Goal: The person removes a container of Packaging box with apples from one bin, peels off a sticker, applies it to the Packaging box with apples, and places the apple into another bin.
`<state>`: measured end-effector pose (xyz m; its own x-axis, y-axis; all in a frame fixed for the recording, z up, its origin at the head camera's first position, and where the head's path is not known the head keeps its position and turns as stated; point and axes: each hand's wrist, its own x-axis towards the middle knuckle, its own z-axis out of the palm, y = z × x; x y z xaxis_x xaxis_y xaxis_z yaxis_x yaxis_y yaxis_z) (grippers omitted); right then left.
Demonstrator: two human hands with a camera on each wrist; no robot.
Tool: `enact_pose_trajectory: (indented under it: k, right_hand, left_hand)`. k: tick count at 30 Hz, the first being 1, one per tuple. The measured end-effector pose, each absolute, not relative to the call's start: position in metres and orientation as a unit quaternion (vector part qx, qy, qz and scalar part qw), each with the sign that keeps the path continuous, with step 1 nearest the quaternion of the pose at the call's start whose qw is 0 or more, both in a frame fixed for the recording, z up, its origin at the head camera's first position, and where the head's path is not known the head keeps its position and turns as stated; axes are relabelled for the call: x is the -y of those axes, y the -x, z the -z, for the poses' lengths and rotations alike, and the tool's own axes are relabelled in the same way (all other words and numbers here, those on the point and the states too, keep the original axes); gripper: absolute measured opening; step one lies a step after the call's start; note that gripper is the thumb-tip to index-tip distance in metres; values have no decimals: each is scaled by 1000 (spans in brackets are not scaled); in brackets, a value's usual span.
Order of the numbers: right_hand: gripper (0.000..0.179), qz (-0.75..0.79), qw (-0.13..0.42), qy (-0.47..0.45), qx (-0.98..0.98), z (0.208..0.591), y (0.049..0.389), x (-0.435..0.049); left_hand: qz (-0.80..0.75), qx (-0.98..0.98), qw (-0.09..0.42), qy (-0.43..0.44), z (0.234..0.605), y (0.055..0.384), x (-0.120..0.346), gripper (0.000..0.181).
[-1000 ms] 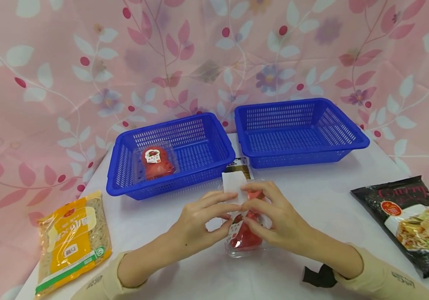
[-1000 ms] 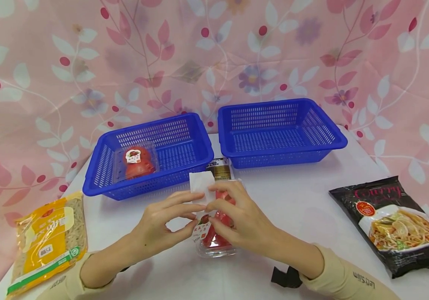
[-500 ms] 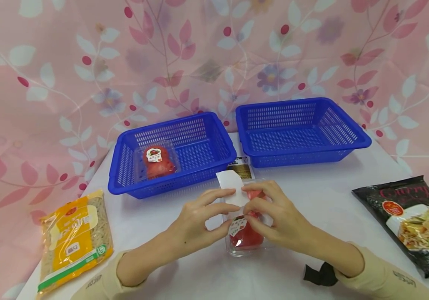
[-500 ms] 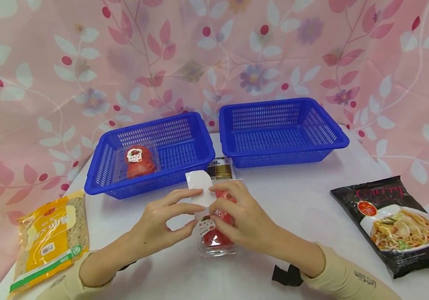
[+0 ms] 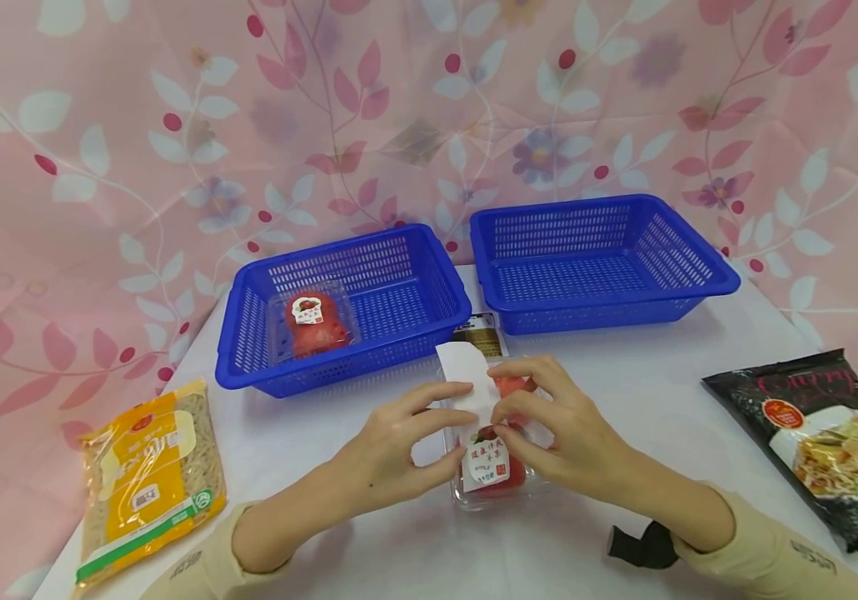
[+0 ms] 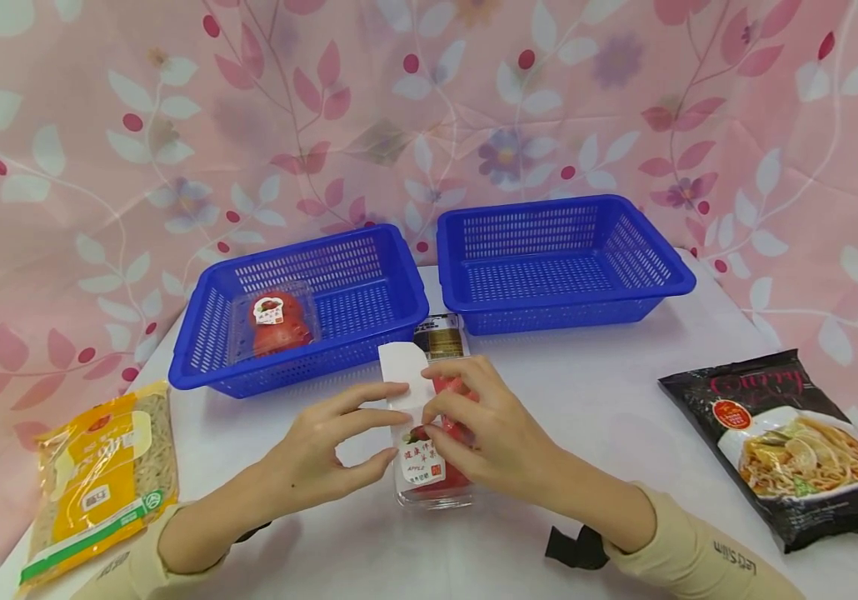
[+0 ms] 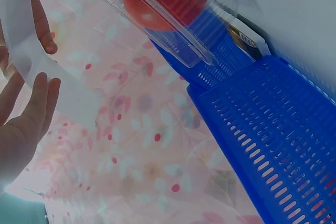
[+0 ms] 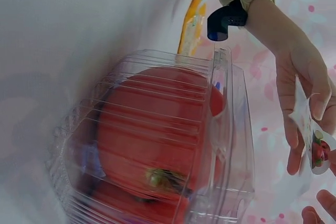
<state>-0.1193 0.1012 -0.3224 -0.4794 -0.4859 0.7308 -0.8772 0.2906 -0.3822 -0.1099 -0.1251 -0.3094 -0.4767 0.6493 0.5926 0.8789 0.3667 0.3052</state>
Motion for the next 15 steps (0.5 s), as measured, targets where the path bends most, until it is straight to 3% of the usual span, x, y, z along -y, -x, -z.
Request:
enact_pose_trajectory:
  k: [7,15]
  right_hand:
    - [19,-401,273,-466,740,319,121,-100]
    - [20,-408,235,-447,760,319,119,-102]
  left_hand:
    - [290,805,197,480,312,111,130,29]
    - [289,804,205,478,317,110,139,24]
